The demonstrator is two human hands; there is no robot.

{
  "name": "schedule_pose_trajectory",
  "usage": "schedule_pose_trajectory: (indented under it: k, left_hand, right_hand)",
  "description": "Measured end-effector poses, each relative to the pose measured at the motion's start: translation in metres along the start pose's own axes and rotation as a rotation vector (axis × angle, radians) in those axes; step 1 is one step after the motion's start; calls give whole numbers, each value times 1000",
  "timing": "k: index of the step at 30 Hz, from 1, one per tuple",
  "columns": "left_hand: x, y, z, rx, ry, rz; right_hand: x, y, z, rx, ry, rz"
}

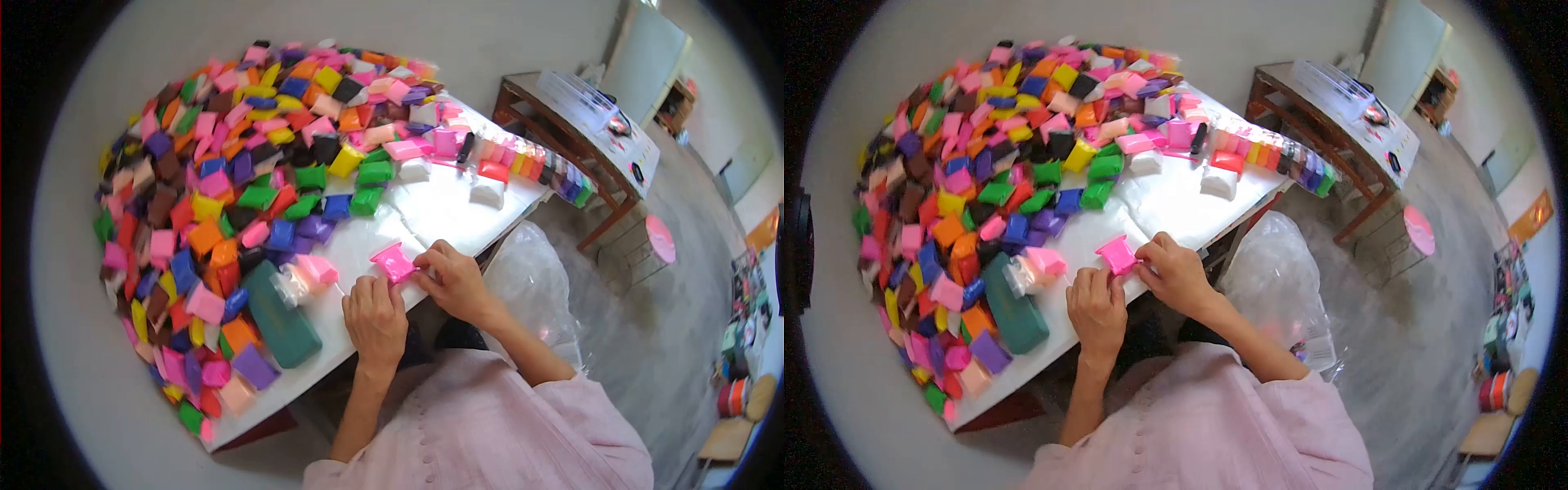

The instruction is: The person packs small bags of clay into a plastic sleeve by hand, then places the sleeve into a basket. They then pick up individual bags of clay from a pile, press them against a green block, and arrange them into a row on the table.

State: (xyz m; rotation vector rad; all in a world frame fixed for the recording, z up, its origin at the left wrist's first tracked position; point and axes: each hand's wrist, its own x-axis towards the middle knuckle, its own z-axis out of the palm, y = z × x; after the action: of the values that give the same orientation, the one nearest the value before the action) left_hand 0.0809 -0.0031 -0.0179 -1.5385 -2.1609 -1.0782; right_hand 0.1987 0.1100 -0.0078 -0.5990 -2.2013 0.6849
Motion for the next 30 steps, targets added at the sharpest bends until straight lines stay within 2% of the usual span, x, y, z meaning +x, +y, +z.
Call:
schedule_pose_trajectory:
  k: [5,8,11,18,21,22,23,24,25,27,30]
  left_hand:
    - [2,-10,3,27,-15,150]
    - [-2,-17,10,-145,4,135]
    - [-1,-30,19,-132,20,117]
    - [-4,-17,16,-178,-1,51]
    - [-14,-27,20,-147,15,70]
    - [-12,-22,14,-197,7,175]
    - [-13,-24,15,-113,56,247]
    - [-12,-19,8,-139,16,163]
    - [-8,-15,7,-199,127,175]
    - [-8,-12,2,-253,205,90]
    - [-11,-3,-6,-256,259,95]
  right_hand:
    - [-2,9,11,-94,74,-101]
    - [-5,21,27,-298,94,-214]
    - [-4,24,41,-242,161,-244]
    - [-8,21,32,-221,110,-270]
    - [-17,24,35,-374,-2,-208]
    - [-18,14,24,-289,57,-173]
    - [-20,12,21,-309,-32,-41]
    - [-18,10,17,-180,14,-22]
    - [-14,12,12,-73,69,-114]
    - [-7,-9,-6,262,-70,104]
    - [0,-14,-5,604,-80,280]
